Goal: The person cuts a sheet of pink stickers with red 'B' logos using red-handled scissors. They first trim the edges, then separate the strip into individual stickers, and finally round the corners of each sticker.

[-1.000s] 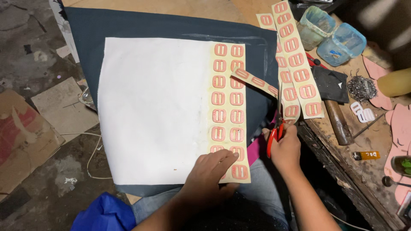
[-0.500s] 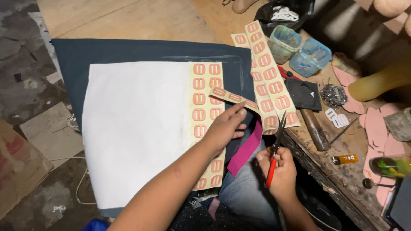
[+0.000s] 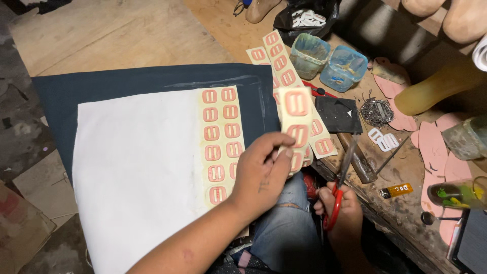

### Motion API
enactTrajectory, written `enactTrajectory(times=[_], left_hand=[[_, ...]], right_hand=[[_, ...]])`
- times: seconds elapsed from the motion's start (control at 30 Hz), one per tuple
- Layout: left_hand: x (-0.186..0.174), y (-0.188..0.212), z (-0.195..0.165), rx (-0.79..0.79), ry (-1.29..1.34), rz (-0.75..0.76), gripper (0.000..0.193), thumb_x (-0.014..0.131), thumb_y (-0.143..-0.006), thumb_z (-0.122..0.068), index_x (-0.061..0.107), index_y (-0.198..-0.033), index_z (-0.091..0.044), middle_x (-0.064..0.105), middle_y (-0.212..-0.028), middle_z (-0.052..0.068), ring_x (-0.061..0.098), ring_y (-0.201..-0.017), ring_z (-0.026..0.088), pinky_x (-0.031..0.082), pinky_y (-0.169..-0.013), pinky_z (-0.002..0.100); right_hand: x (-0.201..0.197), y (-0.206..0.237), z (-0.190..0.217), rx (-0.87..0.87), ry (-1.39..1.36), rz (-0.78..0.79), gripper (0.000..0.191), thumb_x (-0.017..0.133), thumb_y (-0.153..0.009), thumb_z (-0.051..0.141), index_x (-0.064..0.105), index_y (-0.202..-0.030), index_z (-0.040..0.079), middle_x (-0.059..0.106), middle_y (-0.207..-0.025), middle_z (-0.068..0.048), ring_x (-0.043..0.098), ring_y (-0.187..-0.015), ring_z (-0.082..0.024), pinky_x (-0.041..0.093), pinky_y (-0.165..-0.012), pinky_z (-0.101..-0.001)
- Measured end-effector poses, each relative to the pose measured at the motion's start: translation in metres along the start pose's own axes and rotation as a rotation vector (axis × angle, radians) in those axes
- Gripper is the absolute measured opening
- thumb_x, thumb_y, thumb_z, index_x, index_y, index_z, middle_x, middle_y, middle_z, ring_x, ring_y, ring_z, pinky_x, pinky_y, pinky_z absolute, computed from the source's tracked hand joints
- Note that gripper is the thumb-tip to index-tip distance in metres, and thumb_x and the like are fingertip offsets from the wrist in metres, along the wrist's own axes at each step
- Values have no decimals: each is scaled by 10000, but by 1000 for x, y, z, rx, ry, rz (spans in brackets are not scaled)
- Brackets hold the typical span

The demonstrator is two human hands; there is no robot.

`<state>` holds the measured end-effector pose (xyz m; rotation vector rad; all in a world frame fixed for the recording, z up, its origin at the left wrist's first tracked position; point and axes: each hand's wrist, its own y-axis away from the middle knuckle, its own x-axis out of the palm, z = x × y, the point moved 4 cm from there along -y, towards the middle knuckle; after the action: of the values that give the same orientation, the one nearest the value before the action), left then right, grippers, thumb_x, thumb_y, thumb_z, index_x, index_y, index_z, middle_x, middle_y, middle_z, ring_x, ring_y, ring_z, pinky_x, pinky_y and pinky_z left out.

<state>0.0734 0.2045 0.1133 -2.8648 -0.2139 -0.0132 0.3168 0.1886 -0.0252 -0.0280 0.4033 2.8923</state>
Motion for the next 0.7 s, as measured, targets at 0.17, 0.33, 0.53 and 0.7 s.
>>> enactTrajectory(times=[0.17, 0.33, 0.53, 0.7], left_hand=[[7, -96, -7, 223, 298, -8, 395, 596, -1053, -10, 471, -1427, -17, 593, -1036, 59, 514, -879, 69, 453, -767, 236], [-34, -183, 26, 181, 105, -231, 580, 695, -949, -98, 346, -1402, -3, 608, -1162, 154, 644, -874, 126, 556, -790, 278], [-72, -57, 52, -157, -412, -70, 396, 668, -934, -227, 586, -1261, -19, 611, -960, 134, 583, -775, 201, 514, -732, 347], [-85, 82, 16, 101, -745, 213, 419, 791, -803, -239, 585, -1093, -17, 609, -1140, 163, 582, -1130, 347, 445, -960, 444]], right_hand=[[-11, 10, 22, -90, -142, -30, 317, 625, -933, 68, 502, -1203, -44, 684, -940, -142, 617, -690, -171, 519, -641, -303], [-7, 21, 2, 49, 8, 8, 322, 650, -926, 101, 539, -1186, -54, 651, -843, -172, 615, -662, -191, 521, -635, -324], [39, 37, -49, 155, 104, 384, 344, 718, -851, 53, 539, -1106, -92, 720, -1009, -196, 716, -922, -213, 589, -850, -345], [96, 57, -71, 70, 127, 598, 440, 715, -854, 44, 463, -1207, -26, 682, -1176, -128, 683, -1107, -165, 552, -974, -297]])
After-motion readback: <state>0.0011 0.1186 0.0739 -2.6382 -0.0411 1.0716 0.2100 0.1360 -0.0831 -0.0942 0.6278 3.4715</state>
